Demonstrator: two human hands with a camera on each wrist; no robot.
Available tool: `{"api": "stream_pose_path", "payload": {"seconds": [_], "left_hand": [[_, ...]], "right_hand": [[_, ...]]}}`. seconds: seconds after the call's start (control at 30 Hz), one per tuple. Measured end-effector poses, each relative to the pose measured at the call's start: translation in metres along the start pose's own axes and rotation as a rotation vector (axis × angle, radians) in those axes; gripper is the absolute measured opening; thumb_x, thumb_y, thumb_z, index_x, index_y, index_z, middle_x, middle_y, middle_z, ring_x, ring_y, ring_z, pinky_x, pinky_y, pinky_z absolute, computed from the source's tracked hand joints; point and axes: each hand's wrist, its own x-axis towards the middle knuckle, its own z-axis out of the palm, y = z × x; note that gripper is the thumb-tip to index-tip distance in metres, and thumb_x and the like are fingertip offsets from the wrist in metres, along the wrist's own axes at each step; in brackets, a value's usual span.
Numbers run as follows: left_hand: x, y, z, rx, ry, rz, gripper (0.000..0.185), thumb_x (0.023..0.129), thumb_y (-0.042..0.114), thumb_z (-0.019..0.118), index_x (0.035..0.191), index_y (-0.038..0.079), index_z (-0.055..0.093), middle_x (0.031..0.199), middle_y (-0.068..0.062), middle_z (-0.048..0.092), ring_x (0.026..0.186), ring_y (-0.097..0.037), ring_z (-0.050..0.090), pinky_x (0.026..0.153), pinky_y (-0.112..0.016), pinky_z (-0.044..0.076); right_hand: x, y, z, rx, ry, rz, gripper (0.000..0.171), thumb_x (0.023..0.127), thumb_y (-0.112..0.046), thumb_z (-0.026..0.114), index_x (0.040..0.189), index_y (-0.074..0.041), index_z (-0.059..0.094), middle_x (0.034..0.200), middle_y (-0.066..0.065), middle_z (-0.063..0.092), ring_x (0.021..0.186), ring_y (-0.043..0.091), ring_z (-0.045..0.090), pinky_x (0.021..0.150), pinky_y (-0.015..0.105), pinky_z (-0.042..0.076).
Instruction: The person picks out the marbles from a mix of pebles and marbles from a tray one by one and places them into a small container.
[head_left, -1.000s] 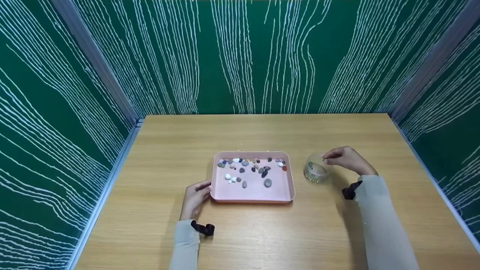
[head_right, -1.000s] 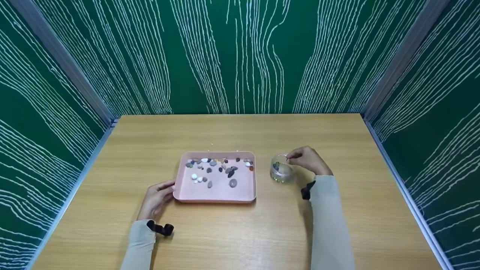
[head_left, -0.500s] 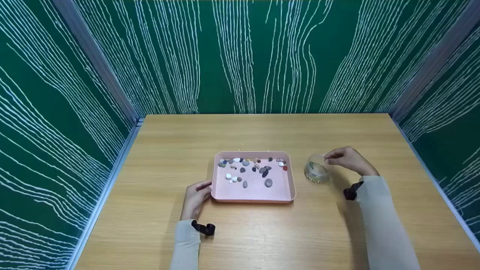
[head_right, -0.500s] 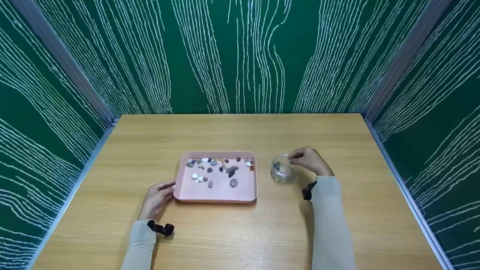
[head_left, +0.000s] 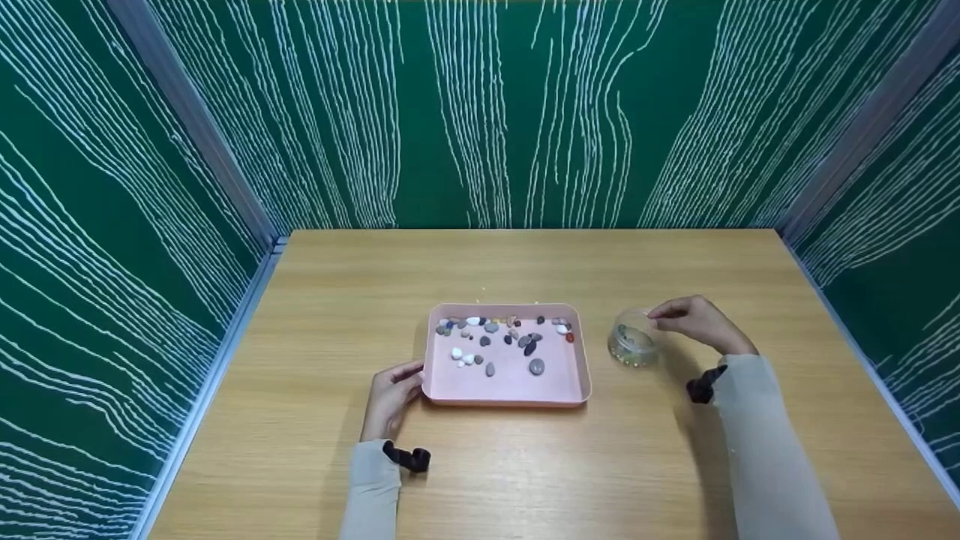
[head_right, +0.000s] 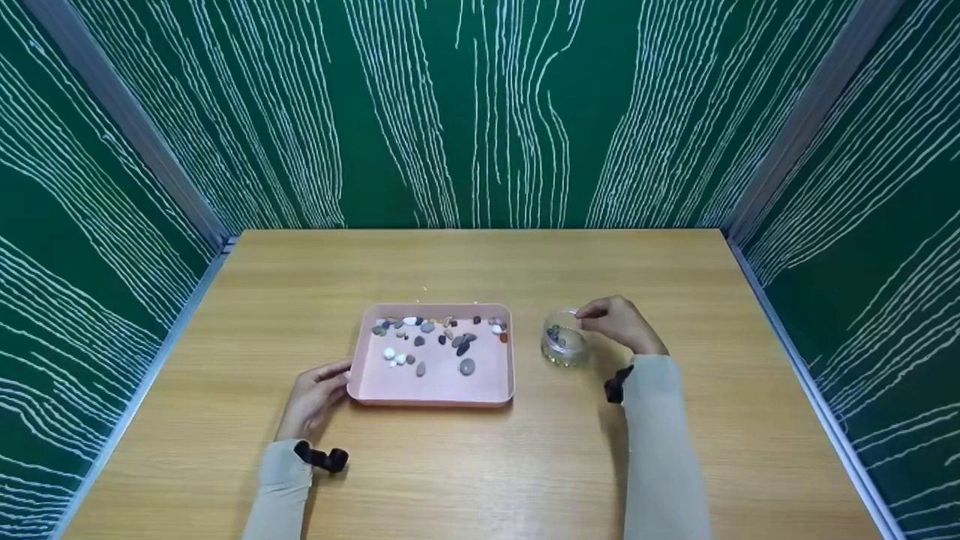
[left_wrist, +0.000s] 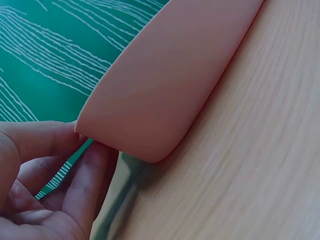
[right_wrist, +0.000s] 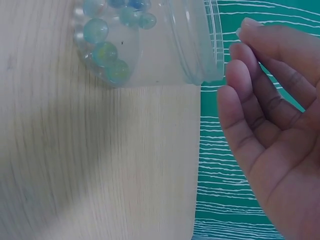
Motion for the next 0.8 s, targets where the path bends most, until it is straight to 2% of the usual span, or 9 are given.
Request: {"api": "stream_pose_path", "payload": {"seconds": [0.37,0.57,0.8], "left_hand": [[-0.002,0.002,0.0,-0.022,-0.011,0.01,0.038,0.085,-0.012,0.055,0.123,-0.019,0.053,0.122,-0.03,0.059,0.095,-0.017,0.063,0.083,-0.027,0.056],[-0.002,0.004,0.0,0.004,-0.009,-0.002,0.038,0.086,-0.01,0.056,0.122,-0.017,0.055,0.128,-0.03,0.055,0.095,-0.015,0.062,0.082,-0.024,0.055],[-0.003,0.003,-0.001,-0.015,-0.017,0.001,0.039,0.086,-0.01,0.057,0.124,-0.019,0.052,0.125,-0.028,0.058,0.091,-0.012,0.062,0.08,-0.023,0.055]], "right_hand": [[0.006,-0.007,-0.001,0.014,-0.029,0.064,0.037,0.095,-0.027,0.059,0.124,-0.004,0.062,0.129,0.02,0.059,0.117,0.034,0.053,0.104,0.058,0.041],[0.011,-0.015,0.004,0.024,0.002,0.027,0.035,0.095,-0.028,0.06,0.121,-0.004,0.065,0.127,0.021,0.06,0.117,0.036,0.055,0.103,0.056,0.043],[0.023,-0.027,0.014,0.034,0.013,0.005,0.03,0.095,-0.022,0.059,0.119,-0.005,0.066,0.125,0.019,0.062,0.114,0.033,0.057,0.101,0.051,0.047]]}}
